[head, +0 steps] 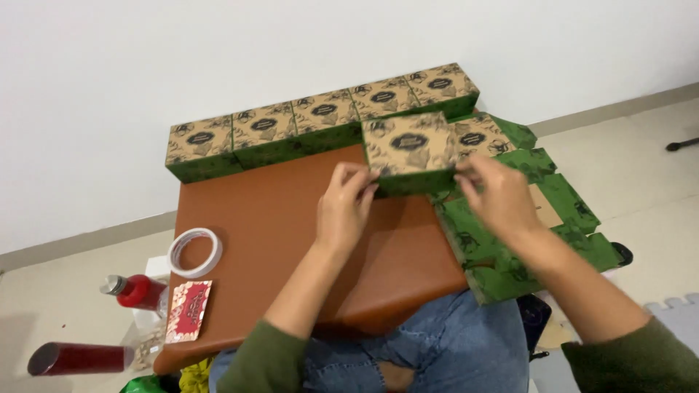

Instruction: Folding and assembling cardboard boxes from flat sheets and stacking them.

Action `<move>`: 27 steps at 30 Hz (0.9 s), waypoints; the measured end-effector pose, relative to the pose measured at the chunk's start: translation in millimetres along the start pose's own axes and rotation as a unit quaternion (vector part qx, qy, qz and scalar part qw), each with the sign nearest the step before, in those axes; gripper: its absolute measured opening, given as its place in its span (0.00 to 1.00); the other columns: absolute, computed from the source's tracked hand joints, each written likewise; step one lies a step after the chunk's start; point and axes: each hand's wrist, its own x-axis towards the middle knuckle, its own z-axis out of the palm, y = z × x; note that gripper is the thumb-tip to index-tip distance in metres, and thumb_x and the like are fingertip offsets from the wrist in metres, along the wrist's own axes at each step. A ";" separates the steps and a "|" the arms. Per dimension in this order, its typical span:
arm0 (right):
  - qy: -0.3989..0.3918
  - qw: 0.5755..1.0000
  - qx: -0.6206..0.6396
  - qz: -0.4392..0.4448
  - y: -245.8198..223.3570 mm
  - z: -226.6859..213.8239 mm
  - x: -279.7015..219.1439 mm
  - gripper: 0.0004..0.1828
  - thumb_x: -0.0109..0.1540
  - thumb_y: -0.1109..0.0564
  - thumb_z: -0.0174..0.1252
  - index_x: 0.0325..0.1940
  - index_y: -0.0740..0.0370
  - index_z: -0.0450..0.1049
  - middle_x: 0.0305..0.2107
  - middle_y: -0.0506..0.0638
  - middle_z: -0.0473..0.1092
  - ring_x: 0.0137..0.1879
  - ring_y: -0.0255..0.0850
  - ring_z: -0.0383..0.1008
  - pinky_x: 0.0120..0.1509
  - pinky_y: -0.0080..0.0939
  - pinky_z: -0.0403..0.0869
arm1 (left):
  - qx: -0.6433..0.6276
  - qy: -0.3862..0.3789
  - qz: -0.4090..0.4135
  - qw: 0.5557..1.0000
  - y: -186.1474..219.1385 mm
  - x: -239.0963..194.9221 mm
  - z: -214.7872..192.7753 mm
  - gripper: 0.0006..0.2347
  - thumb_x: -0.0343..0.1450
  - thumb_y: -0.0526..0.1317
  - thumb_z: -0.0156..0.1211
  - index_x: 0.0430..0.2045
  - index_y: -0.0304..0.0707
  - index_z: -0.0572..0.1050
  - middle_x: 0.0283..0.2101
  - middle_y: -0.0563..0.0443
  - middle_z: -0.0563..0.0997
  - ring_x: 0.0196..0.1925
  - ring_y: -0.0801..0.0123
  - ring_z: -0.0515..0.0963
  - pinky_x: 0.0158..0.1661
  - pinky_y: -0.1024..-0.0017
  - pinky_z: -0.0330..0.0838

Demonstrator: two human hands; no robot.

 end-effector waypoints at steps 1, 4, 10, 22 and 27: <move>0.002 1.000 -0.001 0.002 10.7 -10.0 13.5 0.11 0.57 0.70 0.65 0.42 0.61 0.78 0.34 0.56 0.79 0.39 0.52 0.81 0.43 0.46 0.79 | -0.001 -0.002 0.003 1.000 3.0 20.0 15.7 0.08 0.66 0.36 0.69 0.36 0.49 0.80 0.43 0.58 0.78 0.39 0.51 0.84 0.35 0.53 0.82; 0.026 0.999 0.009 0.018 48.2 -28.8 55.9 0.10 0.60 0.69 0.66 0.43 0.64 0.76 0.38 0.57 0.78 0.42 0.50 0.81 0.43 0.44 0.78 | -0.050 -0.046 0.021 0.998 10.0 77.4 64.0 0.05 0.71 0.33 0.62 0.39 0.42 0.77 0.54 0.52 0.74 0.44 0.48 0.84 0.38 0.50 0.82; 0.048 0.996 0.014 0.074 130.0 -4.1 116.9 0.10 0.60 0.72 0.63 0.42 0.67 0.73 0.39 0.62 0.77 0.43 0.54 0.80 0.42 0.45 0.80 | -0.045 -0.107 -0.002 0.993 -1.7 148.7 153.1 0.07 0.72 0.34 0.61 0.42 0.43 0.74 0.59 0.50 0.69 0.48 0.39 0.81 0.43 0.44 0.80; 0.035 0.990 0.032 0.132 176.2 43.2 167.3 0.11 0.60 0.70 0.62 0.42 0.58 0.74 0.38 0.54 0.78 0.43 0.48 0.81 0.45 0.46 0.79 | 0.048 -0.081 0.027 0.995 -37.8 195.5 207.0 0.07 0.71 0.31 0.62 0.38 0.45 0.73 0.42 0.55 0.72 0.37 0.49 0.84 0.33 0.58 0.80; 0.053 0.988 0.068 0.128 171.4 41.9 171.9 0.12 0.55 0.75 0.58 0.38 0.64 0.76 0.34 0.51 0.78 0.35 0.41 0.80 0.39 0.40 0.75 | 0.051 -0.036 0.045 0.997 -37.1 197.7 206.2 0.08 0.66 0.30 0.62 0.36 0.40 0.74 0.40 0.51 0.73 0.28 0.56 0.78 0.31 0.60 0.75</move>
